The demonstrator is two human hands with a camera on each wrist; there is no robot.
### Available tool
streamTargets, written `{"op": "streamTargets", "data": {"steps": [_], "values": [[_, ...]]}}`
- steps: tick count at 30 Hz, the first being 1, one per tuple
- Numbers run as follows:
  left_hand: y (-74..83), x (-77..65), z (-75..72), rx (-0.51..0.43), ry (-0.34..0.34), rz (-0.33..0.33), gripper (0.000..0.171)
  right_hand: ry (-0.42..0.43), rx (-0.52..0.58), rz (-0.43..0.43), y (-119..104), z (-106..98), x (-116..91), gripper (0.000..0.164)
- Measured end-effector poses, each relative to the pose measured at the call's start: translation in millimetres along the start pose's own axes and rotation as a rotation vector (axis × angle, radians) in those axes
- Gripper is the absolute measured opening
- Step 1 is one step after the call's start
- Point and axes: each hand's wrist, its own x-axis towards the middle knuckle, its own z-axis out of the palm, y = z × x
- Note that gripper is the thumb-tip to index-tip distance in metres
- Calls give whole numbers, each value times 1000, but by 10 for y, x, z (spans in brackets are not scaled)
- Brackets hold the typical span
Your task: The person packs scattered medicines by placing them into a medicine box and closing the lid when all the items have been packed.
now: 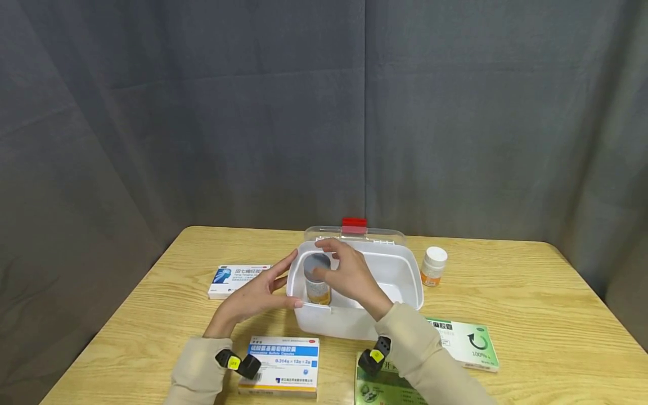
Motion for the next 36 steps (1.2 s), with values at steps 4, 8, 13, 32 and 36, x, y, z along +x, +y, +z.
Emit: {"op": "streamTargets", "data": {"steps": [4,8,13,32,36], "values": [[0,1,-4,2,-2,4,101,4,24,-66,18,-99,-33,48],[5,6,-4,-3,-2,6,102,13,13,-123,29,-217,-77,46],[14,14,-1,-16,-3,9,103,12,13,-174,29,-417,-121,43],[-32,0,-19,-2,15,4,104,31,31,-202,265,-915,-279,43],[-25,-1,-26,1,17,-1,104,72,4,-176,331,-1009,-314,41]]}}
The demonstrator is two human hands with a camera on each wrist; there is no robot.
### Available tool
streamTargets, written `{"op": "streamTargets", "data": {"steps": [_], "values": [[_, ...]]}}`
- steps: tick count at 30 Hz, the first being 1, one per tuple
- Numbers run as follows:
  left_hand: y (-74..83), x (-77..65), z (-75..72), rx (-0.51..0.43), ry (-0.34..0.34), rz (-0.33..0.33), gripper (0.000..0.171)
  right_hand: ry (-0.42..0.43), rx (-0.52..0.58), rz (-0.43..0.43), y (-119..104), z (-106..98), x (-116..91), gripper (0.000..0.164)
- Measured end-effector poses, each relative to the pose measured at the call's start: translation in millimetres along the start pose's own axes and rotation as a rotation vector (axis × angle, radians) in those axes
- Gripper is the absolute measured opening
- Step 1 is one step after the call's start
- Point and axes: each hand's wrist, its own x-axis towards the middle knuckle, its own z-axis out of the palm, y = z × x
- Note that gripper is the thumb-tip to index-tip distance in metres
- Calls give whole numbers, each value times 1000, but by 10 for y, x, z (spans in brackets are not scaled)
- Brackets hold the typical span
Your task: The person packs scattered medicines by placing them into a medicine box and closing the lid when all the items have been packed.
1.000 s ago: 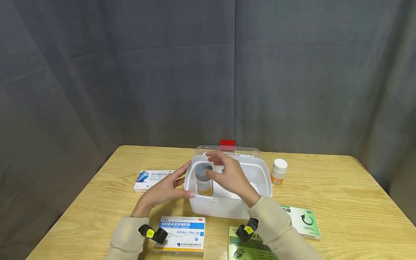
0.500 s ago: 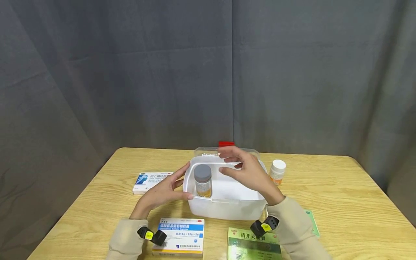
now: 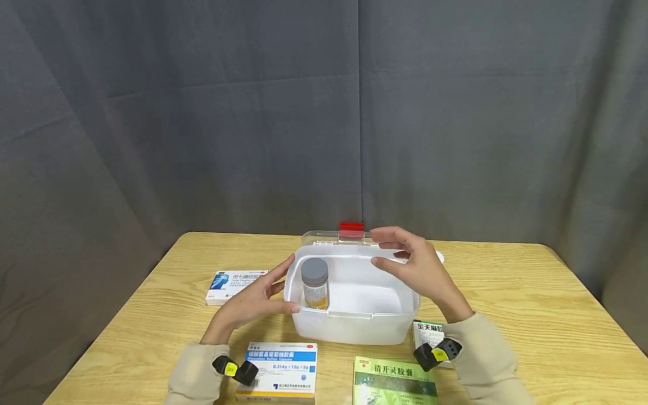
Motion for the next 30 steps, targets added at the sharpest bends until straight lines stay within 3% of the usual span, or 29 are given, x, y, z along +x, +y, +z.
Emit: {"op": "streamTargets", "data": {"steps": [19,30], "values": [[-5,0,-9,0,-6,21,105,225,-50,88,313,-267,-147,48],[9,8,-9,14,6,14,104,299,-4,229,531,-358,-210,57]]}}
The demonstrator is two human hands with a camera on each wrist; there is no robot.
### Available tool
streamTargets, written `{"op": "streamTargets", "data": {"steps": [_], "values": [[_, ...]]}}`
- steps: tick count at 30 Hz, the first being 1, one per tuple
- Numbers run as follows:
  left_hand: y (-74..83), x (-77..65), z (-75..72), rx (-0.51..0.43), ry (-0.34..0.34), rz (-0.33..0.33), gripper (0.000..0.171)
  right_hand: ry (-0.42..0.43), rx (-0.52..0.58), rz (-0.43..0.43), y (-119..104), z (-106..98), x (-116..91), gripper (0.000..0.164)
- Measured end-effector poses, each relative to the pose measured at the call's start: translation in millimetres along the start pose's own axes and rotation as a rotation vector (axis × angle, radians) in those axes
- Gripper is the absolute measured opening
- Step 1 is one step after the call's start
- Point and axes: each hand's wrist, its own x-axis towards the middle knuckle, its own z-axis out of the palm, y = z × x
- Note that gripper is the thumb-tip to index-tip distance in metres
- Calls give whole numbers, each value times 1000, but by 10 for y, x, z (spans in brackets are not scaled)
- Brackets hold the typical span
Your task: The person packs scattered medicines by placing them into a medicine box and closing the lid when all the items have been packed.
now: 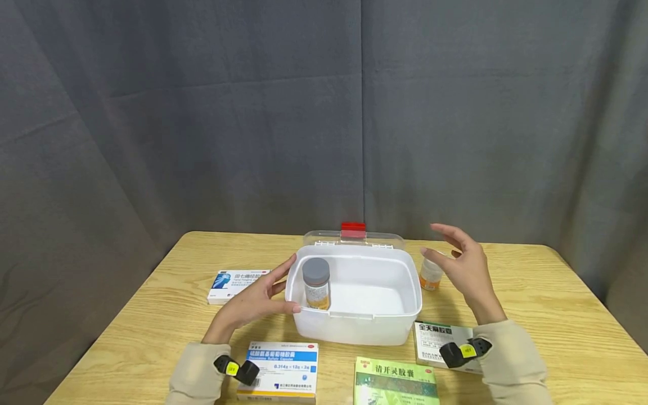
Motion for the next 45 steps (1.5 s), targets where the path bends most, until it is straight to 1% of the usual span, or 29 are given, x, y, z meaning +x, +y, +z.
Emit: {"op": "streamTargets", "data": {"steps": [11,16,19,26,29,32,33,36,39,40,42,43,45], "values": [[-6,0,-4,-4,-1,2,103,6,38,145,243,3,-12,62],[-1,-8,-3,0,-7,19,104,-10,70,195,307,-4,-11,65],[-5,-6,-4,3,-6,16,104,-24,81,223,326,-5,-14,67],[1,-3,-3,-3,-1,10,103,-38,99,254,439,34,-15,69],[1,-5,-2,-8,-1,8,103,-18,98,278,537,71,0,66],[-4,-3,-2,-13,-2,7,103,-24,105,286,599,86,8,66],[-5,-3,-2,-13,-1,6,103,-9,124,287,625,96,7,63],[-5,-4,-2,-11,0,4,102,-38,131,271,630,92,-4,65],[1,-6,-2,-15,1,-1,102,-23,133,293,649,109,-5,64],[2,-7,-2,-17,0,-2,103,-37,110,298,655,109,-2,66],[4,-8,-2,-22,1,-4,103,-37,99,312,657,123,-7,65],[4,-9,-2,-23,1,-5,103,-24,102,325,663,135,-6,64],[6,-10,0,-21,2,-7,103,-25,92,325,662,150,-17,65]]}}
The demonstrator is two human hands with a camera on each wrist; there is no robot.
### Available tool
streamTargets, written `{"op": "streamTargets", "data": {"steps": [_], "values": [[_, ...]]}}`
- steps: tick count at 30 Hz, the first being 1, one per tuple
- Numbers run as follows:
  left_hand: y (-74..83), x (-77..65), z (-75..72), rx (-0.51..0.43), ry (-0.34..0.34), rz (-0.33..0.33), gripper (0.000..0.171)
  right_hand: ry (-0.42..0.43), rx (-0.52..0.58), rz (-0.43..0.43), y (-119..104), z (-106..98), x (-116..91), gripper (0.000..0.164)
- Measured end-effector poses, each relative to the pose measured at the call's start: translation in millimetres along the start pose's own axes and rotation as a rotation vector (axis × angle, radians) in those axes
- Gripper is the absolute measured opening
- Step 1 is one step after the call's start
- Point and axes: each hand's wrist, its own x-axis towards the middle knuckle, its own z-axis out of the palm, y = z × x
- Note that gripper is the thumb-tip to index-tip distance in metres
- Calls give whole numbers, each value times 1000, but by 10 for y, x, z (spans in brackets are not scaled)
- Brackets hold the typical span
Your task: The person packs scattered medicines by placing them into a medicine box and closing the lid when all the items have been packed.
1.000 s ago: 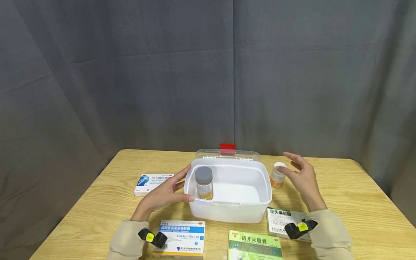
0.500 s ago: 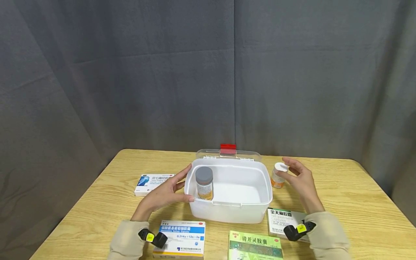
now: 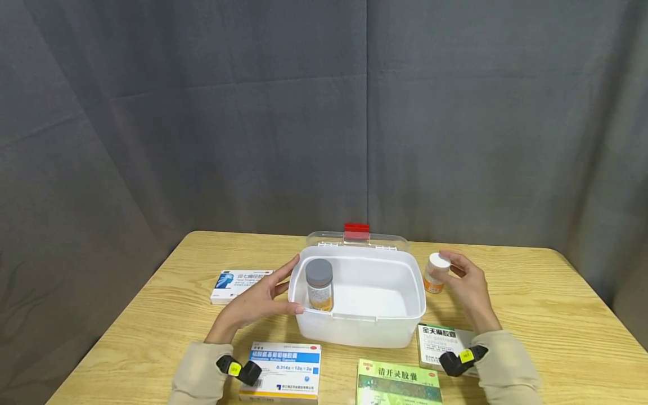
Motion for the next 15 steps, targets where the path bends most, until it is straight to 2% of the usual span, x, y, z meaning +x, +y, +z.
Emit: {"op": "streamTargets", "data": {"steps": [6,15], "values": [[-2,-5,2,9,7,-2,103,25,5,-31,3,46,-28,61],[-11,2,-8,13,-2,7,102,85,-10,-16,32,99,-10,57]]}}
